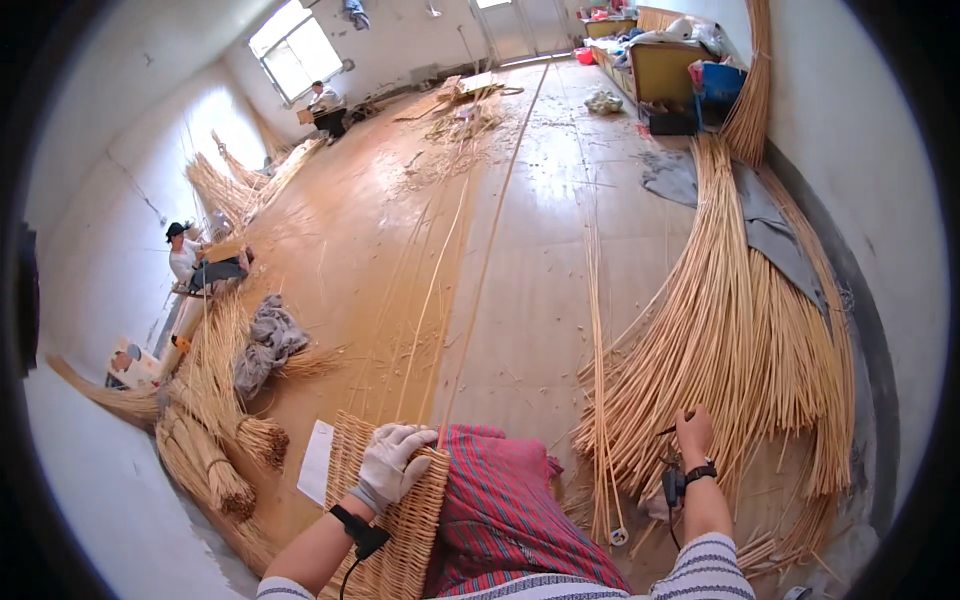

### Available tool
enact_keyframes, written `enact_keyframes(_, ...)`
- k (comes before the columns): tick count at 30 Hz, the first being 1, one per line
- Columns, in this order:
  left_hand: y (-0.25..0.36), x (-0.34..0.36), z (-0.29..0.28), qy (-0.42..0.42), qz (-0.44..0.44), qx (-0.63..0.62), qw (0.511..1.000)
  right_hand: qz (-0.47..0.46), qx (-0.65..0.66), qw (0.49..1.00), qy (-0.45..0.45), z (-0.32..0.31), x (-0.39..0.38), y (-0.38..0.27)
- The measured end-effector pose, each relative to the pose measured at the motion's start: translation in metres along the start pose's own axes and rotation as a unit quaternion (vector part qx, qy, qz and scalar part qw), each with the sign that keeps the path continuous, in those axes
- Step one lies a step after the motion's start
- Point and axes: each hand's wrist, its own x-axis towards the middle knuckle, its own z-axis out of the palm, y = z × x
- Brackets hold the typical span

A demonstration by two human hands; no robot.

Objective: Weaving and trimming a wicker basket in a workshop.

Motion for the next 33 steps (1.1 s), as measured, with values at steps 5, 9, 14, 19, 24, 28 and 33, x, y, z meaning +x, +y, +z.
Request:
enact_keyframes(5,0.003,0.016,0.012,0.041,0.032,-0.023,0.998,-0.016,0.376,0.926,0.010,0.022,0.000,0.083)
enact_keyframes(9,0.014,0.018,0.007,0.054,0.016,-0.076,0.996,0.174,0.562,0.773,-0.238,0.015,-0.062,0.042)
enact_keyframes(14,0.005,0.013,0.012,0.064,0.007,-0.107,0.992,0.120,0.631,0.618,-0.454,-0.007,-0.111,-0.061)
enact_keyframes(19,-0.005,0.013,0.003,0.093,-0.173,-0.645,0.739,-0.060,0.623,0.622,-0.470,-0.076,-0.167,-0.182)
enact_keyframes(24,-0.041,-0.005,0.054,0.345,-0.143,-0.905,0.203,-0.230,0.469,0.659,-0.541,-0.102,-0.239,-0.248)
enact_keyframes(28,-0.047,-0.005,0.064,0.294,-0.087,-0.919,0.248,-0.324,0.387,0.677,-0.536,-0.043,-0.281,-0.261)
enact_keyframes(33,-0.041,-0.015,0.060,0.306,-0.057,-0.887,0.340,-0.415,0.362,0.719,-0.424,-0.037,-0.308,-0.265)
